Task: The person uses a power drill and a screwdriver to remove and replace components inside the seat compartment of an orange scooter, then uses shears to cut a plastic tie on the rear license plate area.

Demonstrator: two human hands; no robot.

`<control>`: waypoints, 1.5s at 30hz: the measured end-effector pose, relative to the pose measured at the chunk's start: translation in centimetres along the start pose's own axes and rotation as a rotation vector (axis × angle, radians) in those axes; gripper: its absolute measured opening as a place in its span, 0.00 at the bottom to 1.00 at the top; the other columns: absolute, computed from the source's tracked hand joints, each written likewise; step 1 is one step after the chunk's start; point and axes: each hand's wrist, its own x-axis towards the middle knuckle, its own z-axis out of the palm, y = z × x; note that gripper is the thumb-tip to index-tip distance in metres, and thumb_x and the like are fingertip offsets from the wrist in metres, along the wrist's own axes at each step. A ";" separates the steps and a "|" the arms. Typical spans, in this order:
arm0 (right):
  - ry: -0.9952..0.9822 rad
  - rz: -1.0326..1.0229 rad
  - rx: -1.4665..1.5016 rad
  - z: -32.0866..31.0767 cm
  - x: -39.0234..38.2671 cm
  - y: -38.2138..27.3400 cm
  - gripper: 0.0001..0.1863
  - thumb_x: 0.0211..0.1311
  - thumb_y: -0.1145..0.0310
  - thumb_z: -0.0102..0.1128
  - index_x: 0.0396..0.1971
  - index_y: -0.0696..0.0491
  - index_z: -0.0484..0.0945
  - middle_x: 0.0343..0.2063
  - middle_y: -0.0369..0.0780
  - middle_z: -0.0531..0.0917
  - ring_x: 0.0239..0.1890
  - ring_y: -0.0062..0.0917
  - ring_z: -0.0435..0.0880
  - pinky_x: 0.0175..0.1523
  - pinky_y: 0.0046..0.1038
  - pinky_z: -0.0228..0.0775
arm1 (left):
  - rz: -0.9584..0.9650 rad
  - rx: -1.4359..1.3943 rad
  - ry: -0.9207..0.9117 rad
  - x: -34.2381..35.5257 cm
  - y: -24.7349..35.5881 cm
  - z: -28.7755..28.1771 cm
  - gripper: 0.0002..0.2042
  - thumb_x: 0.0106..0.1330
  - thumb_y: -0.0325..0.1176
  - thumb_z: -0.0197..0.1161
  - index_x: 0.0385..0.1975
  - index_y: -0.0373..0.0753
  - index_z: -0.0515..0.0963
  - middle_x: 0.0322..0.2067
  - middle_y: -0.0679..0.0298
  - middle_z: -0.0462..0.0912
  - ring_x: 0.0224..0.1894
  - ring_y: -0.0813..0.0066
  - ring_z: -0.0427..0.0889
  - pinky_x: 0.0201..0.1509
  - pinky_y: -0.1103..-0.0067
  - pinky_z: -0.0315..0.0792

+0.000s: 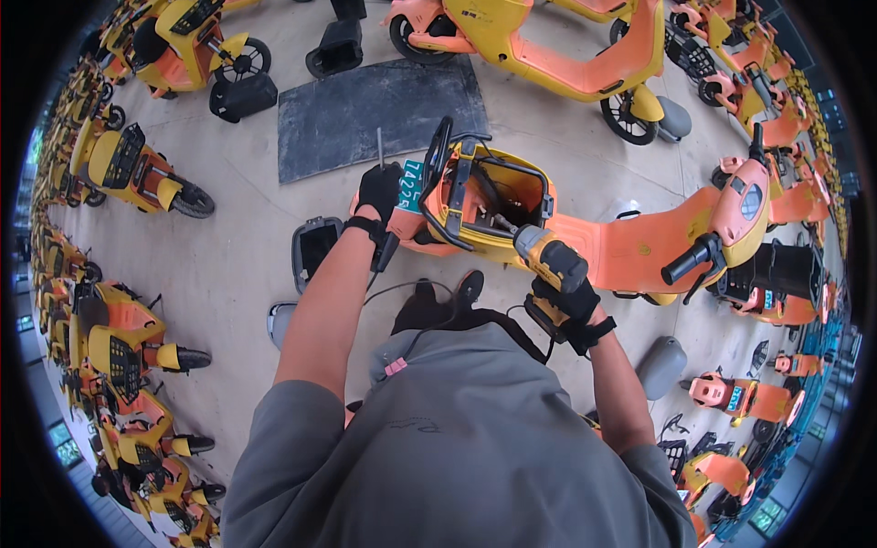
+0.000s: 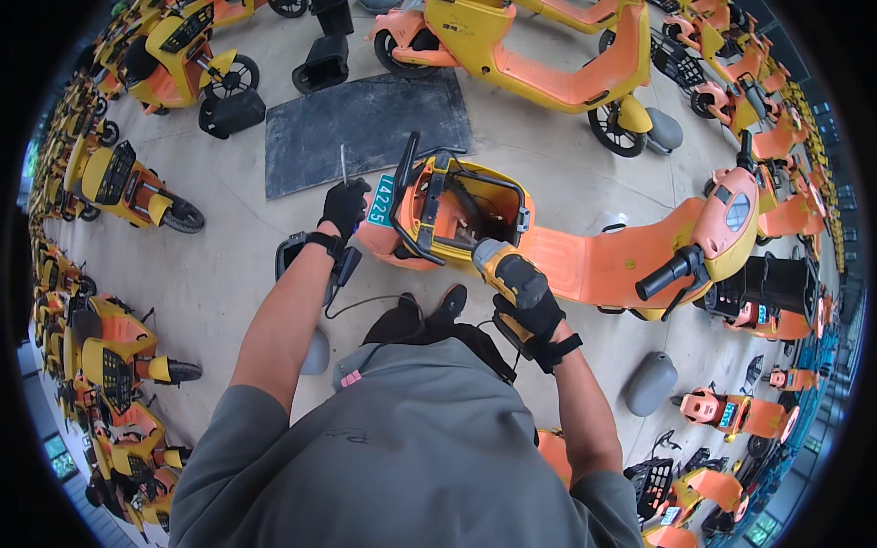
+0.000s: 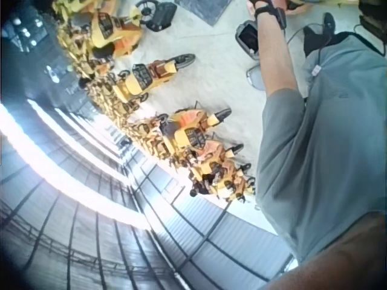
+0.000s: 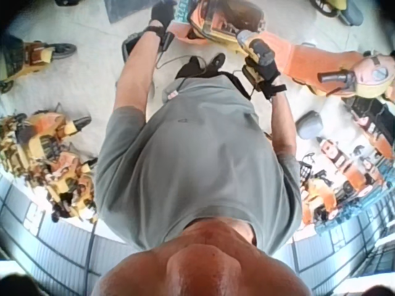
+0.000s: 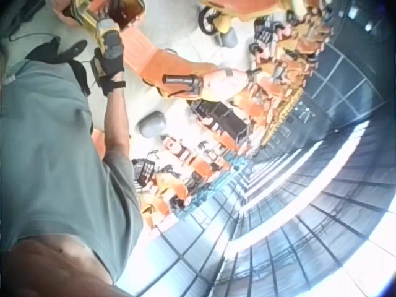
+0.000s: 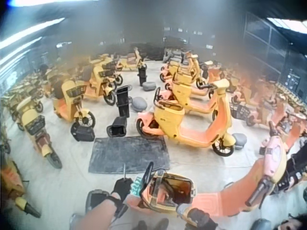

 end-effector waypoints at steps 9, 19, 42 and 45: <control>-0.183 0.208 0.060 2.0 4.2 5.1 0.25 0.45 0.74 0.63 0.48 0.56 0.70 0.45 0.43 0.75 0.49 0.32 0.73 0.55 0.27 0.64 | 0.054 0.458 0.237 1.0 2.6 6.0 0.16 0.54 0.37 0.57 0.37 0.32 0.71 0.32 0.46 0.78 0.38 0.50 0.78 0.41 0.67 0.70; -0.264 0.624 -0.057 3.7 9.4 7.1 0.11 0.46 0.70 0.63 0.31 0.56 0.75 0.20 0.36 0.79 0.21 0.20 0.77 0.28 0.24 0.70 | -0.116 0.433 0.227 4.0 5.8 9.8 0.26 0.61 0.53 0.41 0.40 0.34 0.72 0.40 0.44 0.75 0.44 0.47 0.74 0.50 0.63 0.67; -0.498 0.803 -0.141 3.6 17.1 4.8 0.08 0.46 0.69 0.60 0.23 0.58 0.75 0.16 0.36 0.76 0.17 0.19 0.73 0.22 0.22 0.66 | -0.045 0.324 0.119 3.3 6.7 9.7 0.28 0.62 0.53 0.38 0.39 0.34 0.76 0.40 0.44 0.77 0.44 0.45 0.74 0.51 0.64 0.67; -0.583 0.767 -0.311 3.2 17.9 4.8 0.08 0.44 0.68 0.59 0.22 0.57 0.76 0.14 0.37 0.76 0.15 0.22 0.74 0.21 0.23 0.67 | 0.019 0.372 0.188 4.1 5.9 10.4 0.24 0.62 0.50 0.42 0.39 0.35 0.74 0.38 0.45 0.77 0.42 0.47 0.76 0.48 0.63 0.69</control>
